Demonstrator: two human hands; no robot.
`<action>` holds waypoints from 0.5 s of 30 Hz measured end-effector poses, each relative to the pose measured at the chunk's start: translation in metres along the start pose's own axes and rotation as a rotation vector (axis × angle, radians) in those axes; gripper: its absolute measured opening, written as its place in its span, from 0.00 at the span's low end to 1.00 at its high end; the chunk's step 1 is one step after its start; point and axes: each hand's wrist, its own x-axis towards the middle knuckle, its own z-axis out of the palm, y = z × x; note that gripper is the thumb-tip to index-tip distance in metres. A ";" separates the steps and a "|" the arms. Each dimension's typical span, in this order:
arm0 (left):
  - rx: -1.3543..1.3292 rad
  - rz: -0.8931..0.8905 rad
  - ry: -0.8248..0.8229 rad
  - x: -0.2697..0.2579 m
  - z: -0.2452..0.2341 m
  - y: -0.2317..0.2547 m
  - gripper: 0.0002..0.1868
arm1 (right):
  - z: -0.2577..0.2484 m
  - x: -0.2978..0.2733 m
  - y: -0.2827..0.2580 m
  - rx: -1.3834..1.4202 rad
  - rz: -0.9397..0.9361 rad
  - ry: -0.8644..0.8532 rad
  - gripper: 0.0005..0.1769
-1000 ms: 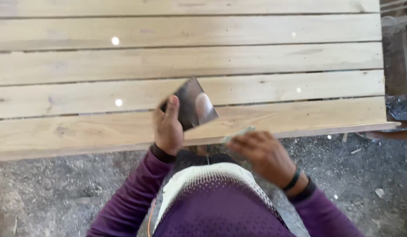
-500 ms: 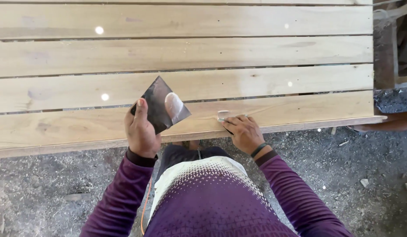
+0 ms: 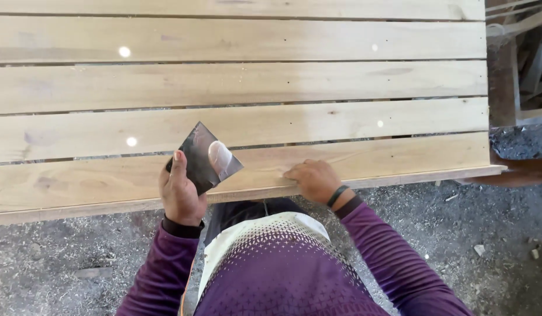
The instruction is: Apply wood filler to holes in a wooden tabletop and smooth it out using a putty knife and sandpaper.
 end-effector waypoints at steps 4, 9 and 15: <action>-0.006 0.004 0.005 0.013 -0.013 0.003 0.21 | -0.021 0.032 0.033 0.137 0.091 -0.181 0.20; -0.033 0.013 0.015 0.037 -0.022 0.005 0.20 | -0.025 0.064 0.036 0.014 0.091 0.204 0.22; -0.019 0.009 0.016 0.054 -0.030 0.019 0.21 | -0.025 0.060 0.032 -0.017 -0.034 0.287 0.22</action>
